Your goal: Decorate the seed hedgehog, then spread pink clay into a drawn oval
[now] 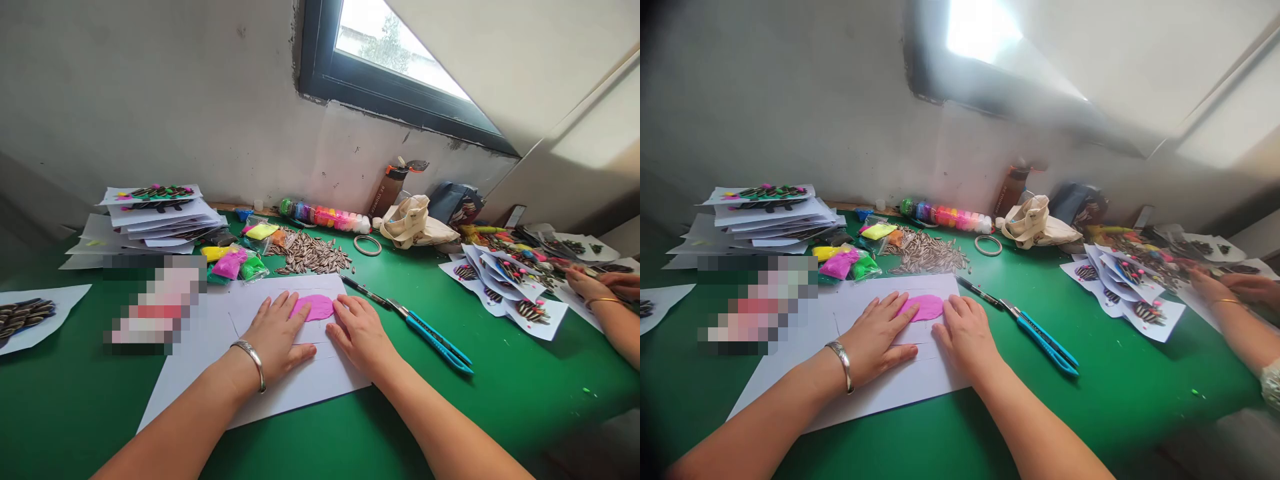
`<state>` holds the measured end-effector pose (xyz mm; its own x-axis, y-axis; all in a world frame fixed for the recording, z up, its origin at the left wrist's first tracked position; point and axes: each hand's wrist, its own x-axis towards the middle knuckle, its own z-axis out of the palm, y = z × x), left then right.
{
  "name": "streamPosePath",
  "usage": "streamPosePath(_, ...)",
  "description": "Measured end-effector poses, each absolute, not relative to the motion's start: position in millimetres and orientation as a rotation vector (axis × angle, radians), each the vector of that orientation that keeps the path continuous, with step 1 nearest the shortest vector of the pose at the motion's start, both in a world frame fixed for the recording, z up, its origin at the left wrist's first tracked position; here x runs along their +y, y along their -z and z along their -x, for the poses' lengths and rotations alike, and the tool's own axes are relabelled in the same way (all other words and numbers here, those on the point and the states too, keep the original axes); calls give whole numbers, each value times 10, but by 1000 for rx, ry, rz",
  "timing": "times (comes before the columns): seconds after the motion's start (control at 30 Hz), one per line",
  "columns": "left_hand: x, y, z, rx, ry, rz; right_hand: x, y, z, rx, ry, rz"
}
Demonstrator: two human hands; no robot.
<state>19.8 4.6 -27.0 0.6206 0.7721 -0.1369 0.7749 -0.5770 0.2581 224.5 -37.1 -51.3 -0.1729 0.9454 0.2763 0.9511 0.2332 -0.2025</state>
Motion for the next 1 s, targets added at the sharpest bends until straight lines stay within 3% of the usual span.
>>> streamPosePath(1.0, 32, 258, -215, 1248, 13, -2532, -445, 490, -2128, -2164, 191, 1776)
